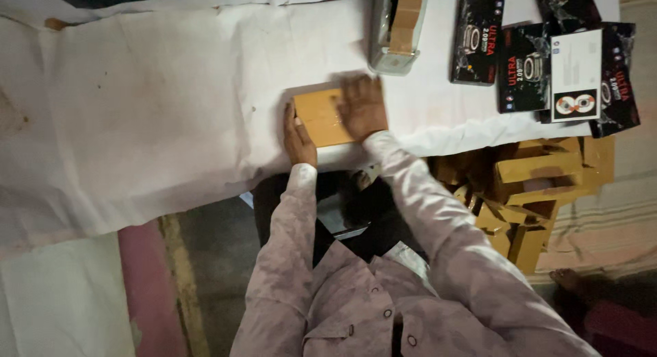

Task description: The person places small black product boxes into larger brown cardboard boxes, folds the flaps, and seals them with tape from a dispenser. The person repeats this process for multiple units, stacking the finished packages to the side.

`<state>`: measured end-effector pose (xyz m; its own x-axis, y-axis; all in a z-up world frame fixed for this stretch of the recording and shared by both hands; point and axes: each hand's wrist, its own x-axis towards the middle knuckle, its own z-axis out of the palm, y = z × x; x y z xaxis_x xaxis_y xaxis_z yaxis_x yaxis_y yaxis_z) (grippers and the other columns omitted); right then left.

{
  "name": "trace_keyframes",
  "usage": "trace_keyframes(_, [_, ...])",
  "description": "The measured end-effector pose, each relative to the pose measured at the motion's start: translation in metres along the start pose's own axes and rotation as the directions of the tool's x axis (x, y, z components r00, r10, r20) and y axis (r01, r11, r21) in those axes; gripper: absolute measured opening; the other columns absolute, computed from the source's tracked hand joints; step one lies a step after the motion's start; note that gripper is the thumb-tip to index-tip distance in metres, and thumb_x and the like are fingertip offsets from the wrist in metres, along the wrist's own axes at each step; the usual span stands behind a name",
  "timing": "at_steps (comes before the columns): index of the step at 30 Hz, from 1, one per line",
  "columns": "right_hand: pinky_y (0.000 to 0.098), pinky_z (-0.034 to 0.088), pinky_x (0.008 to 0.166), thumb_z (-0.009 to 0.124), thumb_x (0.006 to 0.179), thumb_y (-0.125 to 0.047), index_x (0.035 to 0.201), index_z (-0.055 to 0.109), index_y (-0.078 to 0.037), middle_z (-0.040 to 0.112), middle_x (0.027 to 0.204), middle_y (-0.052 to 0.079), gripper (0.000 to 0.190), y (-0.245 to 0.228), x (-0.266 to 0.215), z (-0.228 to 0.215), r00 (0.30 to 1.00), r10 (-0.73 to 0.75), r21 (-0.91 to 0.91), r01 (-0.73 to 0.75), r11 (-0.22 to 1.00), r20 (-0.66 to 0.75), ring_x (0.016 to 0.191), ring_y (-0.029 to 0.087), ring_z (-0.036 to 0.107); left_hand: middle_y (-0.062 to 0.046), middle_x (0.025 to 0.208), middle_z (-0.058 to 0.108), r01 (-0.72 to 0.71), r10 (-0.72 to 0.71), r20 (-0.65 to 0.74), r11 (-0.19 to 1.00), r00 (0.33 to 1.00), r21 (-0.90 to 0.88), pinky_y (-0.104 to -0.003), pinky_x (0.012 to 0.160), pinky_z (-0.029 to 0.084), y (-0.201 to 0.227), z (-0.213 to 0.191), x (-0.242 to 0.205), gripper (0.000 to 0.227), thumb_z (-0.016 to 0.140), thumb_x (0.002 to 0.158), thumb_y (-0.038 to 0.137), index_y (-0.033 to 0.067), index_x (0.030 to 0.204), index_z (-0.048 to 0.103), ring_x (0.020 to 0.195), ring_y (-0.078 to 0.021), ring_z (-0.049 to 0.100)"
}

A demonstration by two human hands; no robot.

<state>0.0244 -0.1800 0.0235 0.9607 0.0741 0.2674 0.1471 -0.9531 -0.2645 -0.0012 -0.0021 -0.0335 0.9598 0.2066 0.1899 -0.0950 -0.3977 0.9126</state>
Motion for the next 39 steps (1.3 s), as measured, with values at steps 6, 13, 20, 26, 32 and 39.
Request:
trace_keyframes(6, [0.0554, 0.037, 0.103, 0.059, 0.104, -0.036, 0.11, 0.064, -0.006, 0.062, 0.11, 0.016, 0.031, 0.034, -0.002, -0.019, 0.999, 0.029, -0.025, -0.03, 0.999, -0.033, 0.106, 0.039, 0.053, -0.02, 0.141, 0.058, -0.264, 0.16, 0.23, 0.79, 0.96, 0.554, -0.051, 0.112, 0.033, 0.038, 0.002, 0.042, 0.057, 0.056, 0.087, 0.017, 0.0111, 0.144, 0.061, 0.133, -0.0382, 0.046])
trace_keyframes(13, [0.0492, 0.045, 0.087, 0.056, 0.093, -0.022, 0.11, 0.065, -0.006, 0.064, 0.112, 0.015, 0.025, 0.039, 0.003, -0.009, 0.994, 0.103, 0.107, -0.1, 0.989, -0.024, 0.105, 0.038, 0.055, -0.01, 0.114, 0.071, -0.588, 0.184, 0.691, 0.698, 0.699, 0.409, -0.049, 0.097, 0.046, 0.083, 0.072, 0.078, 0.022, 0.06, 0.091, 0.023, 0.0103, 0.107, 0.068, 0.112, -0.031, 0.062])
trace_keyframes(20, [0.0539, 0.047, 0.083, 0.052, 0.104, -0.029, 0.106, 0.064, -0.004, 0.063, 0.111, 0.016, 0.028, 0.037, 0.002, -0.011, 0.967, 0.22, 0.042, -0.227, 0.973, 0.125, 0.102, 0.038, 0.056, -0.01, 0.108, 0.071, -0.608, 0.209, 0.648, 0.629, 0.733, 0.485, -0.05, 0.092, 0.048, 0.059, 0.034, 0.081, 0.029, 0.055, 0.102, 0.033, 0.0085, 0.1, 0.07, 0.106, -0.0298, 0.062])
trace_keyframes(26, [0.0529, 0.049, 0.08, 0.052, 0.104, -0.033, 0.104, 0.065, -0.005, 0.063, 0.11, 0.015, 0.031, 0.022, 0.008, -0.023, 0.983, 0.166, -0.013, -0.166, 0.986, 0.081, 0.104, 0.036, 0.057, -0.01, 0.111, 0.066, -0.357, 0.136, 0.354, 0.63, 0.925, 0.69, -0.055, 0.081, 0.048, 0.055, 0.015, 0.053, 0.035, 0.055, 0.099, 0.041, 0.0096, 0.101, 0.07, 0.105, -0.0334, 0.056])
trace_keyframes(32, [0.0503, 0.048, 0.074, 0.054, 0.094, -0.06, 0.108, 0.066, -0.002, 0.062, 0.108, 0.018, 0.061, -0.001, 0.022, -0.018, 0.951, 0.234, -0.208, -0.191, 0.959, 0.204, 0.104, 0.038, 0.056, -0.011, 0.11, 0.067, -0.366, 0.138, 0.356, 0.588, 0.924, 0.722, -0.055, 0.079, 0.049, 0.044, 0.027, 0.059, 0.035, 0.056, 0.099, 0.043, 0.0115, 0.099, 0.071, 0.107, -0.0337, 0.057])
trace_keyframes(39, [0.055, 0.045, 0.084, 0.048, 0.097, -0.051, 0.106, 0.071, -0.01, 0.068, 0.109, 0.014, 0.047, -0.009, 0.064, 0.027, 0.998, 0.043, -0.222, -0.05, 0.974, -0.037, 0.108, 0.036, 0.057, -0.008, 0.112, 0.068, -0.454, 0.189, 0.436, 0.609, 0.88, 0.65, -0.056, 0.086, 0.047, 0.015, 0.026, 0.12, 0.036, 0.054, 0.104, 0.043, 0.014, 0.104, 0.075, 0.11, -0.0335, 0.057])
